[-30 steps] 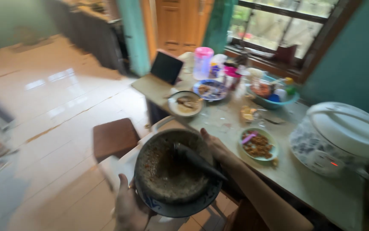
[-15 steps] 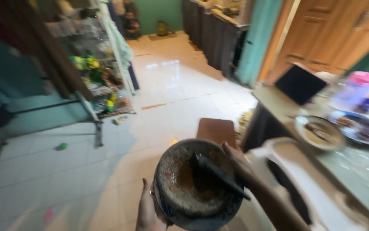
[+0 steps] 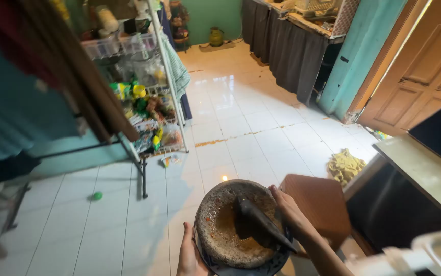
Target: Tidying various rooms, cleaning surfaces, and organizing objects on a desk and shelf.
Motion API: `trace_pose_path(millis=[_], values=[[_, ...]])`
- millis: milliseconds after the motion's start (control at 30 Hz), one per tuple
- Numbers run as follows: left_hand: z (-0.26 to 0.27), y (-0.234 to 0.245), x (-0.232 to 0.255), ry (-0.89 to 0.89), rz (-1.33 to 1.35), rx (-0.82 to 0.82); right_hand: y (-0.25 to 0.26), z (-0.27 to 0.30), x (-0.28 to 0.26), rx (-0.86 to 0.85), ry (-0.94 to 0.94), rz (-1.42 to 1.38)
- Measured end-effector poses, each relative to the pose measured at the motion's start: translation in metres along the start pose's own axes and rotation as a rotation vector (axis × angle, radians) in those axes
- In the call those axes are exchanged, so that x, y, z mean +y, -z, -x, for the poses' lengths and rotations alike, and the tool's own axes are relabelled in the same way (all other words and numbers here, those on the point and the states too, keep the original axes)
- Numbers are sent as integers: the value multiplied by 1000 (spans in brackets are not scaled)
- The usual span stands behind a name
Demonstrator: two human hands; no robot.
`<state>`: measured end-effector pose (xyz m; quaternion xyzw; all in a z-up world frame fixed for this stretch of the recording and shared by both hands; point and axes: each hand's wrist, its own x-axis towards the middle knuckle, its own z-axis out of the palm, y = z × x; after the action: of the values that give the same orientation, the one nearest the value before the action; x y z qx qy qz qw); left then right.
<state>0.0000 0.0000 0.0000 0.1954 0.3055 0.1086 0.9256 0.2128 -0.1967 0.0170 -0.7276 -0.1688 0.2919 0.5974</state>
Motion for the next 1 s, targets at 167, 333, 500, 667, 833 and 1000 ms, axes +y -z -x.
trace_pose_path(millis=[167, 333, 500, 667, 833, 1000], values=[[-197, 27, 43, -20, 24, -1, 12, -142, -4, 127, -206, 71], [-419, 61, 102, 29, 38, -75, 25, -282, -25, 172, -172, 29], [-565, -3, 166, 140, -39, 86, 53, -419, -55, 200, -170, -30], [-696, -78, 209, 69, -30, -98, 84, -559, -76, 278, -251, -151], [-840, -167, 259, 166, -76, -268, 120, -694, -100, 415, -276, -210], [-908, -324, 318, 250, -154, -215, 172, -814, -123, 556, -278, -296]])
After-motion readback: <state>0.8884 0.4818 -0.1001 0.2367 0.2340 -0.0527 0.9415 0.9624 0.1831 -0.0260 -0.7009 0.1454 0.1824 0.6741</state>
